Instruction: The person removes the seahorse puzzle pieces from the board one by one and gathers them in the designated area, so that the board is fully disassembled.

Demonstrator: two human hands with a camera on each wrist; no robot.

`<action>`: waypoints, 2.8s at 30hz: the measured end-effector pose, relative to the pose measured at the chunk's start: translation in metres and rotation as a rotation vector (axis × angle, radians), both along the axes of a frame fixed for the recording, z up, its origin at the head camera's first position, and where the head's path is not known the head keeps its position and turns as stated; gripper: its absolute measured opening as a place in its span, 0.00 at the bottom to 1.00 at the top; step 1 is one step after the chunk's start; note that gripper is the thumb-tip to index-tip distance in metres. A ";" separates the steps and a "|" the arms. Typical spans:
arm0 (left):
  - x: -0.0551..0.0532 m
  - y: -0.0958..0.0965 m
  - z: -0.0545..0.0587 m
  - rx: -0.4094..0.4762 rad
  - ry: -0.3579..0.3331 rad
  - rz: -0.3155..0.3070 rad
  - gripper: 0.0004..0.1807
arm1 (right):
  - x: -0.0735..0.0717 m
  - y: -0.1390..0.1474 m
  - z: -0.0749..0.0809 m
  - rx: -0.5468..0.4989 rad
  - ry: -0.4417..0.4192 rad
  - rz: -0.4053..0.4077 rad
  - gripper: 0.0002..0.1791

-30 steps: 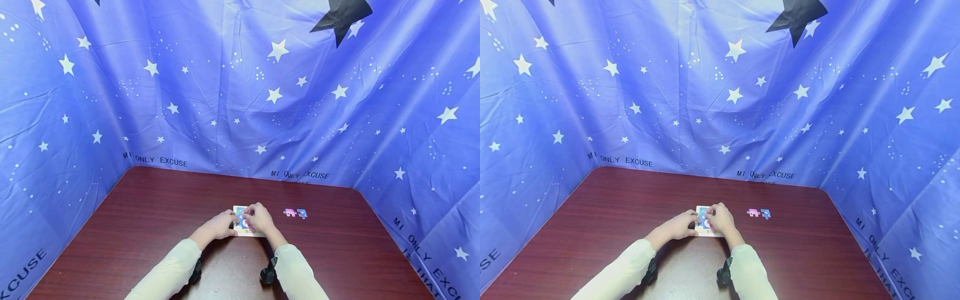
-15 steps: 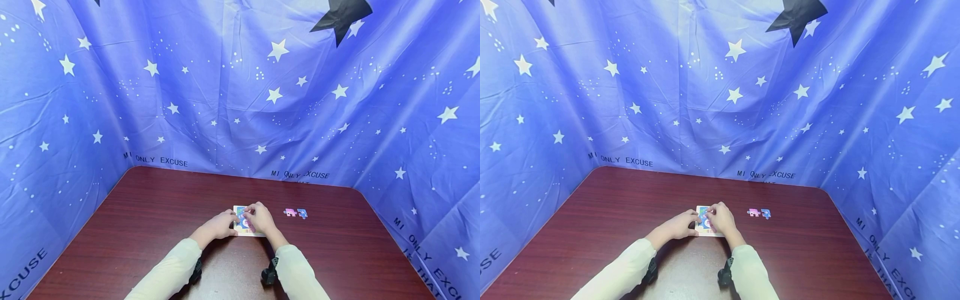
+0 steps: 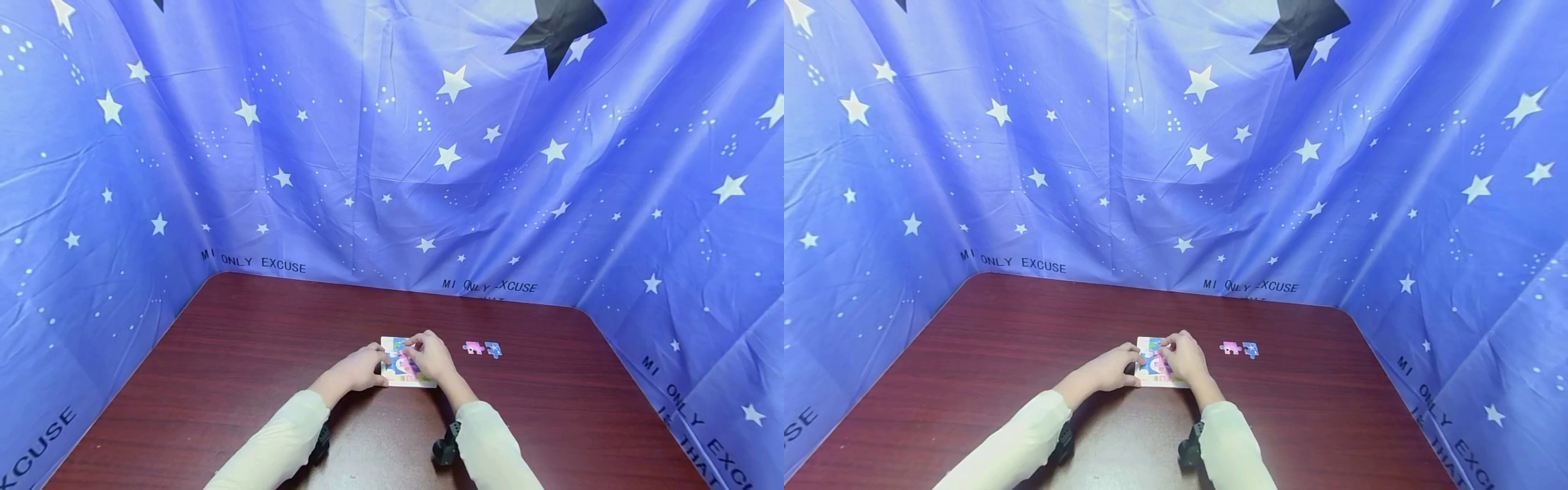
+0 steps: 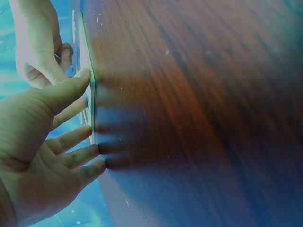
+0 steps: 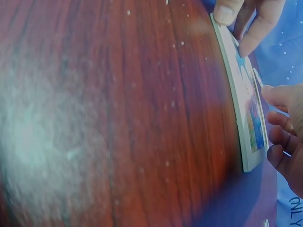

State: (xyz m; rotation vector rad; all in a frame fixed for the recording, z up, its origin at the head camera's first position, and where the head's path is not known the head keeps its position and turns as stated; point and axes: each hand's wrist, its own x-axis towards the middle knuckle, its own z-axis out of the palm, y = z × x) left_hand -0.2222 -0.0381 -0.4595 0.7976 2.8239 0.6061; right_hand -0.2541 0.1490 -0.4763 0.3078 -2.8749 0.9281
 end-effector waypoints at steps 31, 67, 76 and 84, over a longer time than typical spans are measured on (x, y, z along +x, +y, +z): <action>0.000 0.000 -0.003 0.014 -0.007 0.011 0.20 | 0.002 0.033 0.003 0.006 0.045 -0.059 0.06; 0.000 0.002 -0.003 0.004 0.002 0.014 0.21 | 0.001 0.071 -0.008 -0.005 0.051 -0.153 0.07; -0.001 0.000 -0.005 0.022 0.004 0.002 0.20 | 0.002 0.075 -0.009 -0.019 0.033 -0.172 0.07; -0.005 -0.001 -0.011 0.044 0.023 -0.013 0.20 | 0.002 0.077 -0.009 -0.031 0.015 -0.190 0.08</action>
